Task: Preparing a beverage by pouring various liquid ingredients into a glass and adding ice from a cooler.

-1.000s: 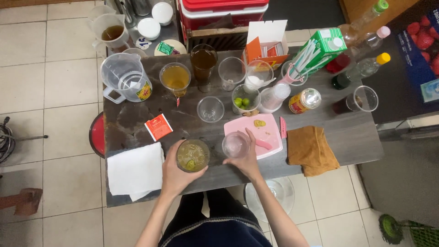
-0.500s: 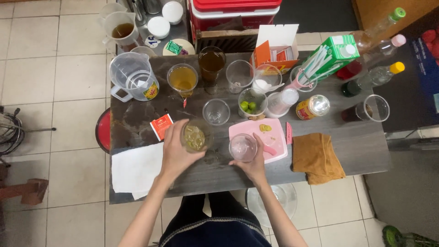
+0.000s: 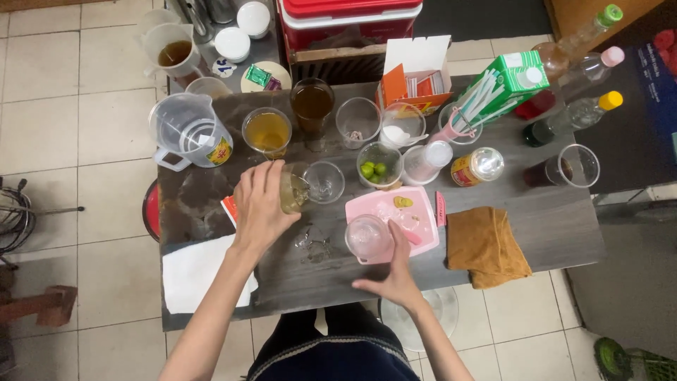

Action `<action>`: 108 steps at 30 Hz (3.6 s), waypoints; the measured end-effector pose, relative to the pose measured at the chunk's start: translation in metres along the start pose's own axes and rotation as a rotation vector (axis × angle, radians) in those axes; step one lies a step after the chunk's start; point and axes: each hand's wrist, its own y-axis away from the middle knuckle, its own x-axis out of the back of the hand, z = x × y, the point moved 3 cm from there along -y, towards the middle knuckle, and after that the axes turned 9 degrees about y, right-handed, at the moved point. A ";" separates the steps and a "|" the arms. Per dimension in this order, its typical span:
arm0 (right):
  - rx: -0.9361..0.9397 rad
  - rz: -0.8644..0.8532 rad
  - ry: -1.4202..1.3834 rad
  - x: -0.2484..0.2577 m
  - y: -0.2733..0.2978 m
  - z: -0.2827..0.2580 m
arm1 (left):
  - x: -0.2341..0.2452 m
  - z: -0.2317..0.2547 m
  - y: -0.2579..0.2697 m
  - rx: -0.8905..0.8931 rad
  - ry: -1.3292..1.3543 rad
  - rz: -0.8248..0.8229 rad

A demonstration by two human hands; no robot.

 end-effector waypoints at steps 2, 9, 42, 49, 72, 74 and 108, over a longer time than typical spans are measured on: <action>0.051 0.031 -0.002 0.016 0.006 -0.017 | -0.007 -0.004 -0.003 -0.029 -0.044 0.004; 0.174 0.301 -0.062 0.054 0.008 -0.051 | -0.010 -0.002 -0.009 -0.064 -0.226 0.020; -0.289 -0.013 0.142 -0.017 -0.134 -0.090 | -0.013 0.005 -0.025 -0.165 -0.307 -0.109; -0.310 0.002 0.116 -0.013 -0.131 -0.096 | -0.014 0.005 -0.024 -0.175 -0.331 -0.124; -0.345 0.000 0.024 -0.010 -0.131 -0.099 | -0.011 0.016 -0.035 -0.225 -0.384 -0.224; -0.349 -0.002 0.025 -0.008 -0.131 -0.098 | -0.013 0.015 -0.035 -0.233 -0.400 -0.221; -0.334 0.010 0.046 -0.009 -0.131 -0.087 | 0.003 0.057 -0.041 -0.696 -0.513 0.016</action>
